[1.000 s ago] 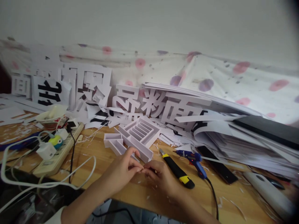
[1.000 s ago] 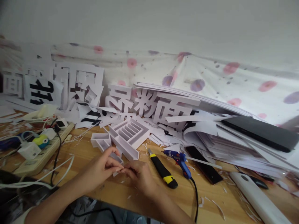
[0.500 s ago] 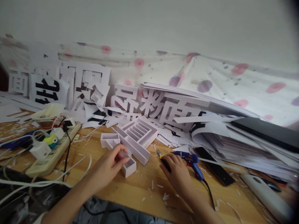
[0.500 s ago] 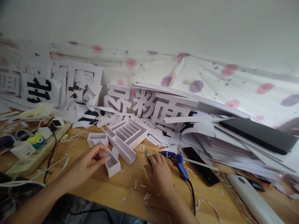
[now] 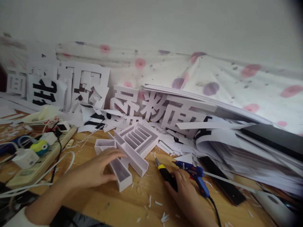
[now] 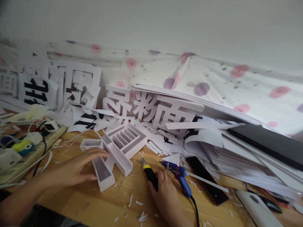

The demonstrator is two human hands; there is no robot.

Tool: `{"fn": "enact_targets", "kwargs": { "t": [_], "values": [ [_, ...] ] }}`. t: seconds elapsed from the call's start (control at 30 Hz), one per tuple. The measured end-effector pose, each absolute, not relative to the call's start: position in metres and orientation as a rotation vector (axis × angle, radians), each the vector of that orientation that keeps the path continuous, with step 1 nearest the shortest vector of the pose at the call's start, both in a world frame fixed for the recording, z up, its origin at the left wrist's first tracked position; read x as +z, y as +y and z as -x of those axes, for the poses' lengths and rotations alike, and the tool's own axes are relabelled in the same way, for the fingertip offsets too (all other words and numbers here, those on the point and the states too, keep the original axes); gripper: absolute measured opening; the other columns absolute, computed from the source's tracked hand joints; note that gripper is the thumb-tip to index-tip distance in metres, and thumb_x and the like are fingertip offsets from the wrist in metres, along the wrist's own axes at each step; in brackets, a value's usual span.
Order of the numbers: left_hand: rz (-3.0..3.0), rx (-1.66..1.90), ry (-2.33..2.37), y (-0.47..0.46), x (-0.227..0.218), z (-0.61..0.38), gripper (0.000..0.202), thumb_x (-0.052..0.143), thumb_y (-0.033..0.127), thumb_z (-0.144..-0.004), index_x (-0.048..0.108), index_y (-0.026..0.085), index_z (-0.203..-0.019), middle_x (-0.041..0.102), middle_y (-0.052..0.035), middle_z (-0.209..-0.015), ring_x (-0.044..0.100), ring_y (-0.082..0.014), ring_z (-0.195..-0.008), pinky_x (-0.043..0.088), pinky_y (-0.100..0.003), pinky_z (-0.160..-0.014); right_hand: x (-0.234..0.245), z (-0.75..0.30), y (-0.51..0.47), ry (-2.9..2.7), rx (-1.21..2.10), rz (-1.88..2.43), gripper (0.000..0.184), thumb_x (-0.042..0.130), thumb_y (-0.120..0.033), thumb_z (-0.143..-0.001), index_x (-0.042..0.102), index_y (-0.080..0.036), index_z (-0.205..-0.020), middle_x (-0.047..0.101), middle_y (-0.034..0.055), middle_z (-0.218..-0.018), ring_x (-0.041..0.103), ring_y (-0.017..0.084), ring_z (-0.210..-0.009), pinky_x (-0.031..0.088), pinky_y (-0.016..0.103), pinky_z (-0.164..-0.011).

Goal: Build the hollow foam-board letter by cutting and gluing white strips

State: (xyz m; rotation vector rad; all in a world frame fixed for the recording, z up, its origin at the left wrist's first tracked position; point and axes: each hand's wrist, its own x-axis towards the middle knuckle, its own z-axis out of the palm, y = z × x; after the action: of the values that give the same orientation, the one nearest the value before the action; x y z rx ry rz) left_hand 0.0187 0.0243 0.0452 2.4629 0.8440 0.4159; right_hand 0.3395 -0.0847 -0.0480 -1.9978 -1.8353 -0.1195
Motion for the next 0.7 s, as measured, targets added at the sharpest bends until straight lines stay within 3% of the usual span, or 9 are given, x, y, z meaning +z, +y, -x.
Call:
{"fn": "enact_targets", "kwargs": {
  "t": [0.1,0.2,0.37,0.57,0.7],
  "values": [
    [-2.510,0.270,0.793,0.030,0.039,-0.028,0.073,0.078,0.024,-0.061,0.047,0.034,-0.127,0.050,-0.0022,-0.136,0.036,-0.0287,-0.131,0.024,-0.049,-0.109,-0.030,-0.340,-0.086,-1.794,0.167,1.933,0.025,0.045,-0.030,-0.085,0.058,-0.017,-0.102,0.068,0.0109,-0.097,0.066,0.024,-0.090,0.052,0.036,-0.079],
    [-2.590,0.230,0.734,0.034,0.030,-0.038,0.067,0.072,0.013,-0.060,0.053,0.031,-0.122,0.059,-0.0021,-0.125,0.048,-0.0267,-0.122,0.020,-0.048,-0.110,-0.018,-0.341,-0.089,-1.764,0.392,1.833,0.029,0.040,-0.034,-0.087,0.057,-0.020,-0.105,0.067,0.0099,-0.107,0.063,0.024,-0.101,0.050,0.039,-0.087],
    [-2.684,0.231,0.776,0.034,0.024,-0.049,0.058,0.061,0.001,-0.057,0.061,0.025,-0.109,0.069,-0.0016,-0.104,0.061,-0.0235,-0.099,0.035,-0.042,-0.099,-0.018,-0.340,-0.094,-1.711,0.582,1.774,0.032,0.034,-0.038,-0.091,0.056,-0.022,-0.109,0.066,0.0081,-0.112,0.060,0.024,-0.107,0.049,0.038,-0.089],
    [-2.656,0.360,0.929,0.027,0.017,-0.074,0.057,0.079,0.023,-0.058,0.060,0.023,-0.113,0.067,-0.0055,-0.111,0.059,-0.0277,-0.102,0.043,-0.039,-0.087,-0.014,-0.338,-0.091,-1.791,0.519,1.699,0.029,0.042,-0.035,-0.091,0.054,-0.023,-0.114,0.063,0.0081,-0.118,0.057,0.024,-0.110,0.045,0.039,-0.092],
    [-2.628,0.418,1.058,0.022,0.010,-0.095,0.059,0.082,0.027,-0.058,0.060,0.019,-0.112,0.067,-0.0094,-0.109,0.059,-0.0307,-0.101,0.043,-0.044,-0.089,-0.002,-0.335,-0.090,-1.876,0.552,1.678,0.024,0.042,-0.032,-0.092,0.053,-0.024,-0.112,0.067,0.0054,-0.107,0.062,0.021,-0.096,0.048,0.034,-0.081]
  ]
}}
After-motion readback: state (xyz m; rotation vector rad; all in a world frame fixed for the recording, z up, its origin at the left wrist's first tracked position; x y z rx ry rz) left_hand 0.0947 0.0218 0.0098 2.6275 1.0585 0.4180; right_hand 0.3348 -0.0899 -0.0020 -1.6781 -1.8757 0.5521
